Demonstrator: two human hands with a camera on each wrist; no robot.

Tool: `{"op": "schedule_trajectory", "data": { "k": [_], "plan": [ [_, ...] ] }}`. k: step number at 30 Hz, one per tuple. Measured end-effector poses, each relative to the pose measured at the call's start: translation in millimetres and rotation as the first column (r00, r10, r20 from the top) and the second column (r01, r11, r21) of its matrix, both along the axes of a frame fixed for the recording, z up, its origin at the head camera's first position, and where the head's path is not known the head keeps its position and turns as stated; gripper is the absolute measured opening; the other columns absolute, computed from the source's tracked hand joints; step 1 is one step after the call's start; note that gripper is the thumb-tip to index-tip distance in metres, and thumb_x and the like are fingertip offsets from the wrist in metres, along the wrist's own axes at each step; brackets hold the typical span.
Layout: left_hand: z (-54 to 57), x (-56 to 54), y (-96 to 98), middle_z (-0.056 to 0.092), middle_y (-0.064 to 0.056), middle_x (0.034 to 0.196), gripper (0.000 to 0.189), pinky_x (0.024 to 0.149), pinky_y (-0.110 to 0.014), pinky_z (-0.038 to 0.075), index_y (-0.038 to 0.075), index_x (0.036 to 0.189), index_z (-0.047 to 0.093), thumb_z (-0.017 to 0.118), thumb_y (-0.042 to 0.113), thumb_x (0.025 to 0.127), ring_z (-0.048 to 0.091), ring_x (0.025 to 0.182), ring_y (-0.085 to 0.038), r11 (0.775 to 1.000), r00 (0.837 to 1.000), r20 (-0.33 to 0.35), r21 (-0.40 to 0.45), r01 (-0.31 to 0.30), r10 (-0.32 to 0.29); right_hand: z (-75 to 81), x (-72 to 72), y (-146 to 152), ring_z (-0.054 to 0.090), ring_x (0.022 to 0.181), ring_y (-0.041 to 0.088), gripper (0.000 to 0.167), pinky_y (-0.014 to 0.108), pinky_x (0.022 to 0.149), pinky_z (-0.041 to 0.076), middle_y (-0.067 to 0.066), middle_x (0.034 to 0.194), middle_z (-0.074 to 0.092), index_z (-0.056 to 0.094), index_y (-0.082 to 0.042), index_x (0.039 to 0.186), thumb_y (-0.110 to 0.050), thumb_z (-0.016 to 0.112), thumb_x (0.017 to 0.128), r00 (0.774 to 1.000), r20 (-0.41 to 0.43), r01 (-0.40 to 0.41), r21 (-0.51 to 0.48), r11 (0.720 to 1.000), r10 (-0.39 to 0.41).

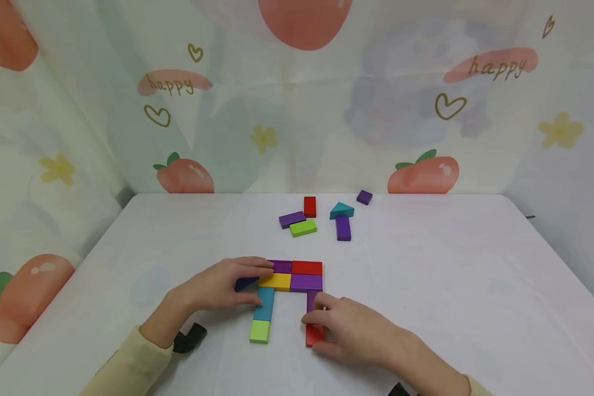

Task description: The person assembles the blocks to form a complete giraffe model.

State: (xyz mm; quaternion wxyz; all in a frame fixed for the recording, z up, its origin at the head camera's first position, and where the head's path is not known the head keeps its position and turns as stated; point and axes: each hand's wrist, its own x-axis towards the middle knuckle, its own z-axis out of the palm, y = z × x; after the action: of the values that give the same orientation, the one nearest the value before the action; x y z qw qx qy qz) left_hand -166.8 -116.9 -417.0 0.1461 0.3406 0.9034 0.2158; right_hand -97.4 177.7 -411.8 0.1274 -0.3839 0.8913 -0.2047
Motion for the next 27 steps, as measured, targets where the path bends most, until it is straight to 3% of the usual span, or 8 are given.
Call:
{"op": "schedule_trajectory", "data": {
  "k": [4, 12, 19, 24, 27],
  "plan": [
    [0.6, -3.3, -6.7, 0.052, 0.004, 0.147, 0.057, 0.110, -0.039, 0.041, 0.019, 0.143, 0.061, 0.078, 0.035, 0.090, 0.044, 0.138, -0.017, 0.999, 0.999, -0.027, 0.023, -0.039, 0.040, 3.7, -4.4, 0.1, 0.057, 0.094, 0.004, 0.039, 0.023, 0.080, 0.056, -0.010, 0.112, 0.058, 0.072, -0.024, 0.125, -0.043, 0.075, 0.091, 1.000, -0.018, 0.017, -0.014, 1.000, -0.017],
    [-0.4, -9.0, -21.5, 0.057, -0.002, 0.140, 0.056, 0.104, -0.040, 0.048, 0.017, 0.140, 0.063, 0.080, 0.029, 0.089, 0.049, 0.131, -0.023, 0.994, 0.992, -0.069, 0.040, -0.103, 0.106, 13.0, -18.1, -5.3, 0.060, 0.107, 0.012, 0.038, 0.030, 0.087, 0.057, -0.007, 0.118, 0.061, 0.071, -0.020, 0.125, -0.031, 0.079, 0.090, 0.995, -0.083, 0.056, -0.053, 0.997, -0.060],
    [-3.6, -12.3, -29.9, 0.060, -0.002, 0.131, 0.053, 0.096, -0.038, 0.053, 0.020, 0.138, 0.065, 0.081, 0.029, 0.088, 0.054, 0.119, -0.021, 0.984, 0.983, -0.042, 0.000, -0.177, 0.177, 12.2, -36.8, -12.1, 0.056, 0.121, 0.026, 0.037, 0.045, 0.097, 0.052, 0.003, 0.129, 0.060, 0.069, -0.013, 0.129, -0.024, 0.075, 0.093, 0.988, -0.137, 0.066, -0.063, 0.996, -0.074],
    [-4.5, -13.5, -30.8, 0.061, -0.001, 0.128, 0.053, 0.094, -0.037, 0.054, 0.021, 0.138, 0.065, 0.081, 0.029, 0.088, 0.056, 0.116, -0.019, 0.982, 0.981, -0.031, 0.000, -0.190, 0.190, 8.4, -53.4, -17.1, 0.054, 0.125, 0.028, 0.039, 0.046, 0.100, 0.050, 0.006, 0.132, 0.059, 0.068, -0.011, 0.130, -0.023, 0.074, 0.094, 0.986, -0.139, 0.082, -0.065, 0.994, -0.091],
    [-4.5, -13.5, -29.8, 0.060, -0.001, 0.130, 0.052, 0.096, -0.038, 0.053, 0.021, 0.138, 0.065, 0.080, 0.030, 0.089, 0.055, 0.118, -0.020, 0.986, 0.985, -0.046, 0.009, -0.168, 0.169, 7.4, -65.8, -18.0, 0.054, 0.125, 0.029, 0.039, 0.045, 0.100, 0.051, 0.007, 0.133, 0.059, 0.068, -0.011, 0.131, -0.023, 0.073, 0.095, 0.984, -0.133, 0.111, -0.078, 0.991, -0.121]
  ]
}}
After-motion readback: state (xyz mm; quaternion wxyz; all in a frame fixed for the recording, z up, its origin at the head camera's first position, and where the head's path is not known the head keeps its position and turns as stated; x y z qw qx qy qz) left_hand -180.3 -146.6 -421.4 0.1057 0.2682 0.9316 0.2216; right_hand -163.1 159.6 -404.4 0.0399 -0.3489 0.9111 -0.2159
